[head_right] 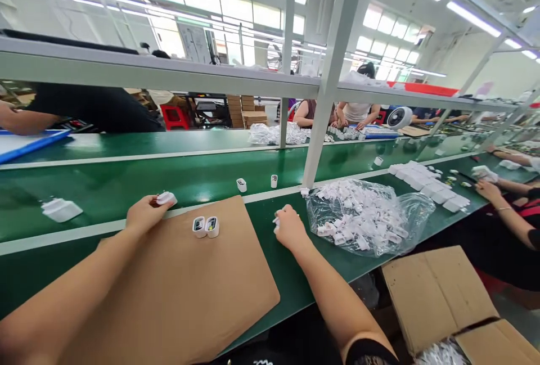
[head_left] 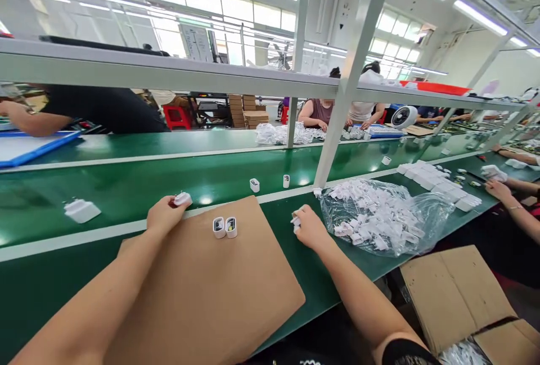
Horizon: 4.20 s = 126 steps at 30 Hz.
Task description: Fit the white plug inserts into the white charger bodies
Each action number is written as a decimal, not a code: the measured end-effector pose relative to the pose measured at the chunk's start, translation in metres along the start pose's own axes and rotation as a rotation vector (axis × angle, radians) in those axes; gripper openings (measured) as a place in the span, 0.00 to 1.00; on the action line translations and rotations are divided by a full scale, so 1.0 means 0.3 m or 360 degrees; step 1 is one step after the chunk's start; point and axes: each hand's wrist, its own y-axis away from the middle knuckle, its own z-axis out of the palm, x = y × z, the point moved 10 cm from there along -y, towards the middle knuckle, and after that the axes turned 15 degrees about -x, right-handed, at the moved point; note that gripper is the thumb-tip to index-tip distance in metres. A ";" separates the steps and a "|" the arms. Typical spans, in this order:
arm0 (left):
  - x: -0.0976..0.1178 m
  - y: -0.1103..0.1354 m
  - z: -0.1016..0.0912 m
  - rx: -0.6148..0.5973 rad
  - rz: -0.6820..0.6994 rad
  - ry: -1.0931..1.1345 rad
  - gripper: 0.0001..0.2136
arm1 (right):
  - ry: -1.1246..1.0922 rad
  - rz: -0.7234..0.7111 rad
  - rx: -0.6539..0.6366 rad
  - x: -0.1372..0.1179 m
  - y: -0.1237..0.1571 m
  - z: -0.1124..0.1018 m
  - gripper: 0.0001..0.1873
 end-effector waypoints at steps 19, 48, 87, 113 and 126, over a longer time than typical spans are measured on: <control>0.632 -0.124 0.376 -0.0766 0.0643 -0.0608 0.33 | -0.2104 -0.0033 -0.0196 0.012 -0.105 0.145 0.26; 0.464 0.675 0.448 -0.0734 0.0996 0.0748 0.12 | 0.0108 -0.1011 -0.0182 -0.396 0.080 0.148 0.14; 0.452 0.652 0.469 -0.0827 0.0875 0.0749 0.13 | 0.0578 -0.0995 -0.0161 -0.448 0.070 0.174 0.17; 0.098 0.059 -0.093 0.0149 -0.0101 -0.0224 0.20 | 0.0296 0.0335 -0.0281 0.104 -0.058 0.074 0.14; 0.250 0.056 -0.011 0.0165 0.0117 -0.0577 0.29 | -0.0484 -0.0078 0.0202 0.085 -0.071 0.021 0.20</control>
